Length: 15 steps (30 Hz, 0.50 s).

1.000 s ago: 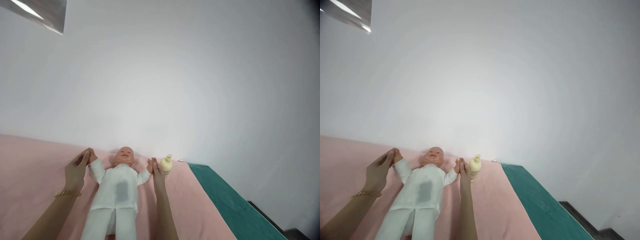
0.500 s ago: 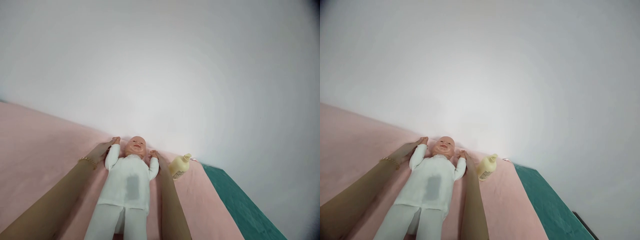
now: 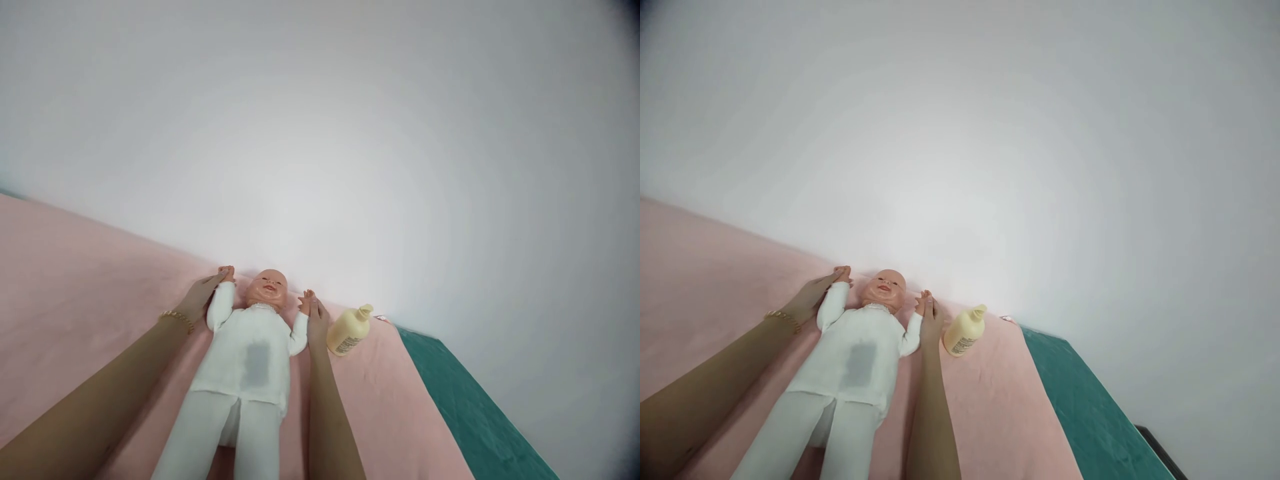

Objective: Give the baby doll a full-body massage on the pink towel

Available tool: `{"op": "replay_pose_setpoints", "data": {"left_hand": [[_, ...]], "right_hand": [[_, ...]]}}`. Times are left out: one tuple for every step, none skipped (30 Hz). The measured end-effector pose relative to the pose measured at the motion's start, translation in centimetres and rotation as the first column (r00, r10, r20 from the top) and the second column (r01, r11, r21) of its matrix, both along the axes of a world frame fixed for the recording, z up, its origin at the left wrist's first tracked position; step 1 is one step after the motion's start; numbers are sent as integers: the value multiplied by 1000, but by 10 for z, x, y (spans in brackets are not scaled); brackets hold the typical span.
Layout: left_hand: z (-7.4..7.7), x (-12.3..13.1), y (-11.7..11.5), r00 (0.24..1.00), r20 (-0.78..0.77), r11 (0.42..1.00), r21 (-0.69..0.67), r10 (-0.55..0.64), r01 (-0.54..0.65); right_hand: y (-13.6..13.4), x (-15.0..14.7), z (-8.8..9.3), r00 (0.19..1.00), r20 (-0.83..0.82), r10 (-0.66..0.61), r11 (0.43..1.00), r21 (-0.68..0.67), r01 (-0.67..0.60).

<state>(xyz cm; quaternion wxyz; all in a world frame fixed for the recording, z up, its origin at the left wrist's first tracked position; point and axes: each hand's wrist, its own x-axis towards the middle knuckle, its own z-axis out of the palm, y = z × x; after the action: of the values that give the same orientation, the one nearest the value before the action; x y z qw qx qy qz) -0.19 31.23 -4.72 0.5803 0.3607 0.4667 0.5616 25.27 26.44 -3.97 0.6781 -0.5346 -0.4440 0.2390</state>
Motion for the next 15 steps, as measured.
{"op": "replay_pose_setpoints", "data": {"left_hand": [[2, 0, -3, 999, 23, 999, 27, 28, -29], [4, 0, -5, 997, 43, 996, 58, 65, -67], [6, 0, -9, 992, 57, 989, 93, 112, -117], [7, 0, -12, 984, 64, 977, 129, 164, -171], [9, 0, -16, 973, 65, 960, 161, 222, -229], [11, -1, -20, 958, 59, 939, 189, 282, -288], [13, -1, -25, 939, 49, 915, 213, 340, -342], [15, -1, -31, 919, 37, 890, 236, 392, -389], [18, -2, -37, 900, 24, 867, 260, 435, -426], [20, -2, -44, 883, 8, 846, 284, 469, -452], [22, -3, -51, 867, -11, 828, 303, 497, -471], [24, -4, -59, 852, -34, 814, 318, 523, -487], [25, -6, -67, 834, -61, 801, 328, 548, -501], [26, -7, -76, 818, -89, 790, 338, 568, -512], [26, -8, -85, 805, -117, 782, 350, 582, -515]], "right_hand": [[-6, 5, 5, 1000, 9, 6, 1000, 9, -6], [-12, 7, 10, 1000, 20, 9, 1000, 21, -9], [-19, 7, 13, 999, 32, 3, 999, 36, -4], [-25, 5, 15, 999, 45, -10, 999, 51, 7], [-32, 2, 16, 998, 56, -30, 998, 64, 26], [-38, -1, 16, 996, 67, -53, 996, 74, 48], [-45, -5, 15, 994, 77, -77, 994, 81, 71], [-52, -8, 15, 991, 87, -98, 992, 84, 91], [-59, -10, 14, 988, 98, -116, 991, 85, 108], [-67, -12, 13, 985, 107, -132, 989, 85, 123], [-75, -13, 12, 982, 116, -147, 987, 85, 138], [-84, -14, 11, 979, 123, -160, 985, 83, 151], [-93, -15, 9, 977, 127, -171, 984, 80, 162], [-103, -15, 8, 974, 133, -182, 982, 74, 173], [-112, -16, 7, 971, 141, -194, 980, 66, 186]]}}
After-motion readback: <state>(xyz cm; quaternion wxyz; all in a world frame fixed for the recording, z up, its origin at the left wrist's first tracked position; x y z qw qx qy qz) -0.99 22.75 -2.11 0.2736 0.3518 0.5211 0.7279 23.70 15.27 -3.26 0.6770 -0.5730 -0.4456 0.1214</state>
